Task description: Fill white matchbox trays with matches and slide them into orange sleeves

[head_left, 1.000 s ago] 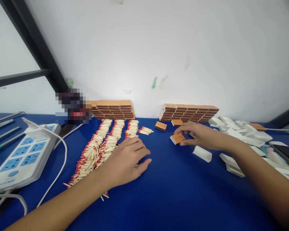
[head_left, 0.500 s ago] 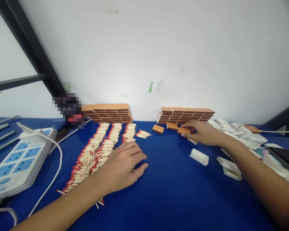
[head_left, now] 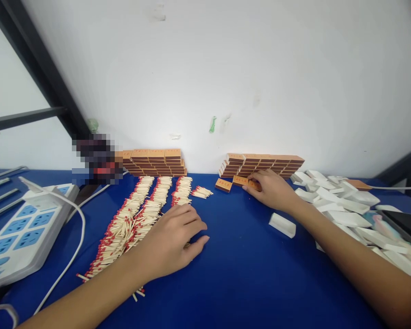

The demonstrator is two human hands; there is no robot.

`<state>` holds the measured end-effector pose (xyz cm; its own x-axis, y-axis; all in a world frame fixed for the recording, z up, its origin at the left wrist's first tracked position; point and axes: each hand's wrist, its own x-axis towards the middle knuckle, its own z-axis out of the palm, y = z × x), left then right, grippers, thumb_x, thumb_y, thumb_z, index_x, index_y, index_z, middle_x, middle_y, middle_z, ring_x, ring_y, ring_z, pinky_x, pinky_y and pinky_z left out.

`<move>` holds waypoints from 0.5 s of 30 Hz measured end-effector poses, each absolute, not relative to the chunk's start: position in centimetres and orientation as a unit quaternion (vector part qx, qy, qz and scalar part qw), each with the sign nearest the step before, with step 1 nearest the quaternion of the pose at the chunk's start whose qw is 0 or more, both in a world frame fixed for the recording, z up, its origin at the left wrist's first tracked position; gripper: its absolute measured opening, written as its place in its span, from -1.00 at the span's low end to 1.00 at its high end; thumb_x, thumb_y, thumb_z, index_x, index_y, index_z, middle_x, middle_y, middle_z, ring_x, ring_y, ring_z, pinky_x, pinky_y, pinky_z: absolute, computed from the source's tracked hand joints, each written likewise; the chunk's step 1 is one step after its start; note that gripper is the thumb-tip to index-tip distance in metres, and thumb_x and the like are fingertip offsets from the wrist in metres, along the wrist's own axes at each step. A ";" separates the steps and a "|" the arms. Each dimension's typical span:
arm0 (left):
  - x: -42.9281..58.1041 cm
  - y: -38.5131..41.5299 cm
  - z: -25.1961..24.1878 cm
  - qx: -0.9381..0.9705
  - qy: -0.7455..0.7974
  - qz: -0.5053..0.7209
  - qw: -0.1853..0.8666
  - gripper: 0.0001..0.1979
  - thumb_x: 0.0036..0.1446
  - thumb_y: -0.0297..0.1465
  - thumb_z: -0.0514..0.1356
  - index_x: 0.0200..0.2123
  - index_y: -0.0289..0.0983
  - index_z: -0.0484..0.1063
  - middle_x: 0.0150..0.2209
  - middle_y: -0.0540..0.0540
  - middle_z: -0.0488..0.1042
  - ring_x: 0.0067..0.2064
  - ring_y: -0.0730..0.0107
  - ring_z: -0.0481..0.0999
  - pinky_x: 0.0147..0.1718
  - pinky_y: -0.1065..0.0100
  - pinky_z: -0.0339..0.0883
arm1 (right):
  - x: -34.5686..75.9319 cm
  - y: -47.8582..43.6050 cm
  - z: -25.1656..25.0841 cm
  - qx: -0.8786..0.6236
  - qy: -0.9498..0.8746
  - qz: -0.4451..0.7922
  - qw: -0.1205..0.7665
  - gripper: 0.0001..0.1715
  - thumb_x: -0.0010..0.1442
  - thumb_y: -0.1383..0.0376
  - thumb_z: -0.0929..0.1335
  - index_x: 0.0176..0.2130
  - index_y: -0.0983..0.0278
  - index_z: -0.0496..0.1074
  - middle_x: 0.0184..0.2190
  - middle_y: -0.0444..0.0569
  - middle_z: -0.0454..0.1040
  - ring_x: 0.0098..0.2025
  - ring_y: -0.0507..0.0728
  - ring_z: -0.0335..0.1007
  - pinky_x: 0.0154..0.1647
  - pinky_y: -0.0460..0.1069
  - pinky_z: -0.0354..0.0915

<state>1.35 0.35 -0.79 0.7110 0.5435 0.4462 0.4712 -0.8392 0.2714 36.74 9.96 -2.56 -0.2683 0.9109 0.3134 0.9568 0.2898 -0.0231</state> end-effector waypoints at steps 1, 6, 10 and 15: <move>1.3 0.4 -0.8 0.922 0.276 0.262 0.070 -0.91 0.40 -0.38 0.23 -0.12 -0.24 0.54 -0.23 -0.10 0.59 -0.06 0.17 0.55 0.05 0.08 0.46 | 36.8 10.0 -2.5 -0.592 -0.790 -0.077 0.143 -0.50 0.38 -0.02 0.29 -0.03 0.30 0.56 -0.07 0.23 0.62 0.03 0.44 0.48 0.02 0.27 0.37; 1.2 0.3 -1.1 0.919 0.282 0.265 0.080 -0.89 0.40 -0.37 0.24 -0.08 -0.23 0.55 -0.21 -0.11 0.61 -0.05 0.16 0.56 0.05 0.07 0.47 | 37.4 9.7 -1.8 -0.565 -0.811 -0.005 0.152 -0.50 0.35 -0.06 0.31 -0.05 0.27 0.55 -0.11 0.18 0.61 -0.01 0.39 0.48 0.01 0.23 0.38; 2.0 1.1 -0.6 0.879 0.339 0.316 0.115 -0.80 0.34 -0.31 0.29 -0.01 -0.20 0.57 -0.10 -0.13 0.65 0.01 0.14 0.58 0.06 0.05 0.51 | 37.6 9.4 -1.5 -0.532 -0.831 0.032 0.159 -0.48 0.34 -0.07 0.33 0.05 0.22 0.55 -0.04 0.15 0.60 0.05 0.39 0.46 0.08 0.25 0.36; 5.4 5.3 2.0 0.868 0.449 0.207 0.050 -0.67 0.37 -0.32 0.23 0.13 -0.29 0.54 0.03 -0.25 0.64 0.21 -0.05 0.48 0.25 -0.14 0.35 | 38.1 9.4 -1.9 -0.547 -0.823 0.006 0.152 -0.46 0.35 -0.07 0.35 0.09 0.24 0.55 0.02 0.20 0.58 0.09 0.42 0.43 0.12 0.29 0.35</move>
<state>5.44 5.26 2.02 0.5109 0.8006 0.3132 0.7590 -0.5911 0.2729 38.12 9.35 -1.87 -0.3555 0.9023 0.2436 0.8990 0.4015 -0.1751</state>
